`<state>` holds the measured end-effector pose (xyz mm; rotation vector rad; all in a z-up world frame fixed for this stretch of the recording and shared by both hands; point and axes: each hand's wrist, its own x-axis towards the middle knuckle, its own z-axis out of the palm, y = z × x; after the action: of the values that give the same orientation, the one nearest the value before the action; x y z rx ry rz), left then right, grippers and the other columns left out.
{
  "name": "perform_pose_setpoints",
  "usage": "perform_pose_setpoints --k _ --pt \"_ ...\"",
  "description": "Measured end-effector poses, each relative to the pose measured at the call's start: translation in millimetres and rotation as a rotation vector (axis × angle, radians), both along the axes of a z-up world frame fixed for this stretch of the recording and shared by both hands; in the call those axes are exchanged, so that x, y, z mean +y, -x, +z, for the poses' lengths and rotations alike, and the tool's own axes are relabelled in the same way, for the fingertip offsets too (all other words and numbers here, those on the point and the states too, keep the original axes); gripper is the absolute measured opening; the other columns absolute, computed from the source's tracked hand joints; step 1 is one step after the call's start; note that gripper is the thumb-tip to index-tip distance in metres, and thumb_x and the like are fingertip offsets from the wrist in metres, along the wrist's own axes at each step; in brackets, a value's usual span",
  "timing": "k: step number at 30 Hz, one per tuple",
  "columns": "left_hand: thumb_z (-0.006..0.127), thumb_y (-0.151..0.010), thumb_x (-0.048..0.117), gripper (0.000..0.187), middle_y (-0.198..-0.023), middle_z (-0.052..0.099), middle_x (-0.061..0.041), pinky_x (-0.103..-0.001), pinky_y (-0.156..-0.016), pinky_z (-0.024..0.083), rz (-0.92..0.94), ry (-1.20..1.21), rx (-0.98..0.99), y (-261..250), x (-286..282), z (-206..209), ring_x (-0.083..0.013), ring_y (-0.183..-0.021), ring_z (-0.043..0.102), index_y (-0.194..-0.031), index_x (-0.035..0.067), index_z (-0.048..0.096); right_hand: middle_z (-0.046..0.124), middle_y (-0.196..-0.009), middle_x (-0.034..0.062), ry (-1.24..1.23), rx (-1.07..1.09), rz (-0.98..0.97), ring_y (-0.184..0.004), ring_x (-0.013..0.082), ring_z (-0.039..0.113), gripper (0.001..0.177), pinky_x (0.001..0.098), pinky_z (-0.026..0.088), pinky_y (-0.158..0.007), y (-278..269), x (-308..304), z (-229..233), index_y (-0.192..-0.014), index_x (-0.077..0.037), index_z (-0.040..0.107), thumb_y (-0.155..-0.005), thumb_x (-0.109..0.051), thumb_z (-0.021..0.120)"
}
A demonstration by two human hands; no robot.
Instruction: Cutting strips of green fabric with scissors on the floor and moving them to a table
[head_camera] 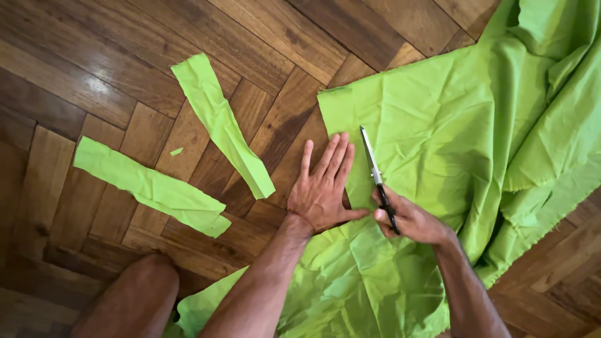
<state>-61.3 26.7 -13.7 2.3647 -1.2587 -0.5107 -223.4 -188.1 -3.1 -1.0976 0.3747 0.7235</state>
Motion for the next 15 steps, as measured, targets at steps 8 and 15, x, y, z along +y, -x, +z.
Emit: perform_pose_setpoints --k 8,15 --pt "0.072 -0.066 0.087 0.138 -0.180 0.022 -0.019 -0.066 -0.137 0.003 0.007 0.000 0.005 -1.8 -0.7 4.5 -0.0291 -0.168 0.018 -0.168 0.003 0.034 0.060 -0.053 0.0072 0.009 -0.022 -0.009 -0.042 0.0183 0.056 0.017 0.0277 0.046 -0.041 -20.4 0.3 10.9 -0.116 -0.006 0.054 -0.108 -0.019 0.061" --pt "0.063 -0.072 0.089 0.133 -0.180 0.020 -0.020 -0.066 -0.137 0.003 0.004 -0.011 0.010 0.8 1.2 -2.0 -0.0299 -0.169 0.016 -0.169 0.003 0.032 0.061 -0.058 0.0060 -0.007 -0.013 0.005 -0.047 0.0180 0.052 0.027 0.0309 0.044 -0.043 -2.6 -2.1 4.8 -0.114 -0.009 0.053 -0.108 -0.034 0.062"
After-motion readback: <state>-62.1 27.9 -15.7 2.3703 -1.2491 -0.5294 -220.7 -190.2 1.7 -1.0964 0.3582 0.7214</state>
